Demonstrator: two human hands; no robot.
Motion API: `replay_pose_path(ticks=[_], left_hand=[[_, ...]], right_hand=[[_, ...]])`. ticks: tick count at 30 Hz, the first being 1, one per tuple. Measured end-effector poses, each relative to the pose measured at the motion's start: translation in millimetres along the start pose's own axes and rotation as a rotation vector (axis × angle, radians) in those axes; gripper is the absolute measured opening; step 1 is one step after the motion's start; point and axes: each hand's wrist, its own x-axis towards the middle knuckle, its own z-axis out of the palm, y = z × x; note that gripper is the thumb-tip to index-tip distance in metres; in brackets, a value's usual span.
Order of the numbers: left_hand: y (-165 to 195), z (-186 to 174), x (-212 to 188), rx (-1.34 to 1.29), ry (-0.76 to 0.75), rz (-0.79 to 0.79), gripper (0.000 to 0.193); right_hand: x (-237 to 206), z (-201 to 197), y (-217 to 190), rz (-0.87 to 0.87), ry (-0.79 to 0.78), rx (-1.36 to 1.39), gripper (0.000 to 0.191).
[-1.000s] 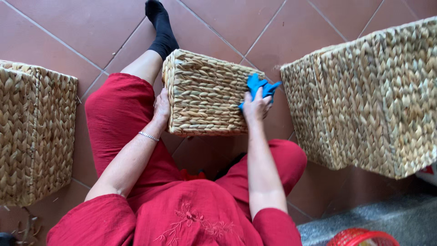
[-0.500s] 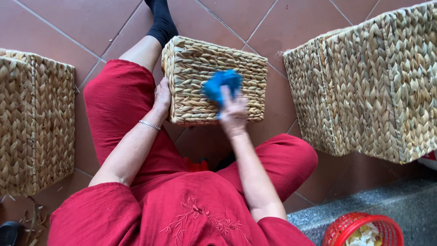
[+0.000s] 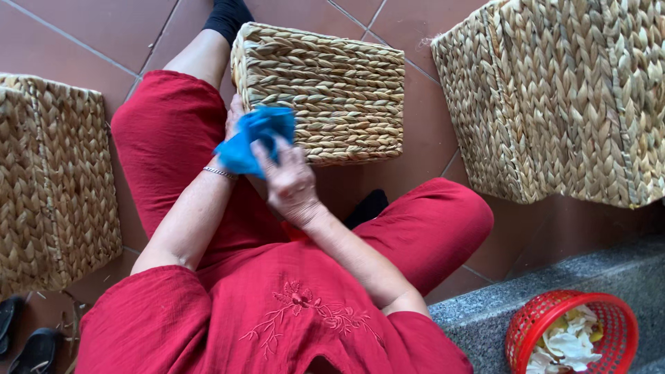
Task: The person sits on the floor and wipes the exterior and interior surfaces of a woven basket using a blue cloth. They rotate the basket to clean all sides and the inside, then place it aside and repeat the process with a second basket.
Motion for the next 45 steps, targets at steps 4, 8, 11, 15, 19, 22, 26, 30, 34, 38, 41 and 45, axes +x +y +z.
replay_pose_path(ticks=[4, 8, 11, 15, 19, 22, 26, 30, 34, 38, 41, 45], left_hand=[[1, -2, -10, -0.424, -0.164, -0.076, 0.068], [6, -2, -15, -0.412, -0.105, -0.074, 0.071], [8, 0, -13, -0.408, -0.106, -0.038, 0.070], [7, 2, -10, -0.316, -0.030, -0.004, 0.071], [12, 1, -11, -0.239, 0.001, -0.095, 0.071], [17, 0, -12, -0.272, -0.008, -0.100, 0.073], [13, -2, -12, -0.262, -0.033, -0.114, 0.077], [7, -2, -5, -0.041, 0.043, -0.062, 0.080], [14, -5, 11, -0.042, 0.082, -0.222, 0.079], [23, -7, 23, -0.144, 0.107, -0.331, 0.070], [28, -4, 27, -0.436, -0.096, -0.016, 0.058], [33, -2, 20, -0.315, 0.043, 0.101, 0.051]], right_hand=[[-1, -16, 35, 0.008, -0.013, -0.042, 0.067], [-11, -35, 142, 0.552, -0.137, -0.354, 0.062], [-12, -38, 183, 0.643, 0.120, -0.375, 0.057], [7, -19, 155, 0.556, 0.107, -0.298, 0.057], [41, 5, 57, 0.261, -0.012, -0.098, 0.063], [73, 15, 21, -0.124, 0.043, 0.075, 0.063], [124, 12, 89, -0.095, -0.018, -0.046, 0.070], [109, -22, 196, 0.327, -0.001, -0.302, 0.060], [78, -42, 248, 0.922, -0.051, -0.153, 0.047], [69, -49, 259, 1.059, 0.108, 0.550, 0.042], [69, -54, 258, 1.106, 0.136, 0.879, 0.043], [66, -73, 251, 1.092, 0.255, 1.023, 0.046]])
